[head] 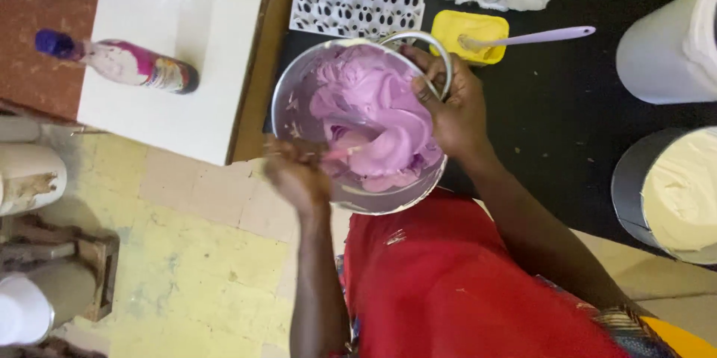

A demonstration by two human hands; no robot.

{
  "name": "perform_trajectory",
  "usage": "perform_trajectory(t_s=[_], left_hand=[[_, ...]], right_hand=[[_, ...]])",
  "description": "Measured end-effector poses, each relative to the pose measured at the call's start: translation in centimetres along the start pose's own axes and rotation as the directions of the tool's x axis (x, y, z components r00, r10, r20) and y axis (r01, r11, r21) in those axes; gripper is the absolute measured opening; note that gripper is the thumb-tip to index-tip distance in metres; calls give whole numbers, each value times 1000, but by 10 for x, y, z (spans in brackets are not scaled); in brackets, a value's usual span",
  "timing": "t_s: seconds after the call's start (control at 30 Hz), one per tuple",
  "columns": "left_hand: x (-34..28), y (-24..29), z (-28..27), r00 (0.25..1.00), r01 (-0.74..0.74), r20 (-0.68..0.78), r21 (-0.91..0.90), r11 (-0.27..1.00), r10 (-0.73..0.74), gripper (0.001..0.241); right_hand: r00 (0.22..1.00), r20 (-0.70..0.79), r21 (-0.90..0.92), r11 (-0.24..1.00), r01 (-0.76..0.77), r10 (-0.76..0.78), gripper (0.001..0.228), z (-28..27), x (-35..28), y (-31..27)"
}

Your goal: Mixing purple food coloring into a bowl of batter using a spatula

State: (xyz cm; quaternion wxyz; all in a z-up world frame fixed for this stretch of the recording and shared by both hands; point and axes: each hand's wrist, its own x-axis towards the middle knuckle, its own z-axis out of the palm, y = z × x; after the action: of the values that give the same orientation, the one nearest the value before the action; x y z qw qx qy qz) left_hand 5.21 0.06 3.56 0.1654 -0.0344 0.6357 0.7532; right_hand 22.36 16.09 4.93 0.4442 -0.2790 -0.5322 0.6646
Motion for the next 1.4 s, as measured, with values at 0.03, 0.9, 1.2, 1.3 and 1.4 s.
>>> perform_trajectory(t_s=[0.03, 0.9, 1.2, 1.3, 1.4], left_hand=[[-7, 48, 7, 999, -30, -30, 13, 999, 30, 38], [70, -2, 8, 984, 152, 154, -430, 890, -94, 57], [56, -121, 8, 908, 160, 419, -373, 914, 13, 42], [71, -88, -35, 654, -755, 690, 616, 223, 309, 32], [42, 4, 14, 670, -737, 631, 502, 453, 392, 14]], right_hand=[[1000, -13, -24, 1000, 8, -8, 31, -1, 1, -2], [1000, -18, -51, 999, 6, -7, 30, -2, -3, -4], [995, -93, -295, 954, -54, 28, 45, -49, 13, 26], [984, -150, -319, 938, -139, 95, 33, -57, 3, 29], [999, -48, -125, 992, -8, 2, 35, -27, 8, -3]])
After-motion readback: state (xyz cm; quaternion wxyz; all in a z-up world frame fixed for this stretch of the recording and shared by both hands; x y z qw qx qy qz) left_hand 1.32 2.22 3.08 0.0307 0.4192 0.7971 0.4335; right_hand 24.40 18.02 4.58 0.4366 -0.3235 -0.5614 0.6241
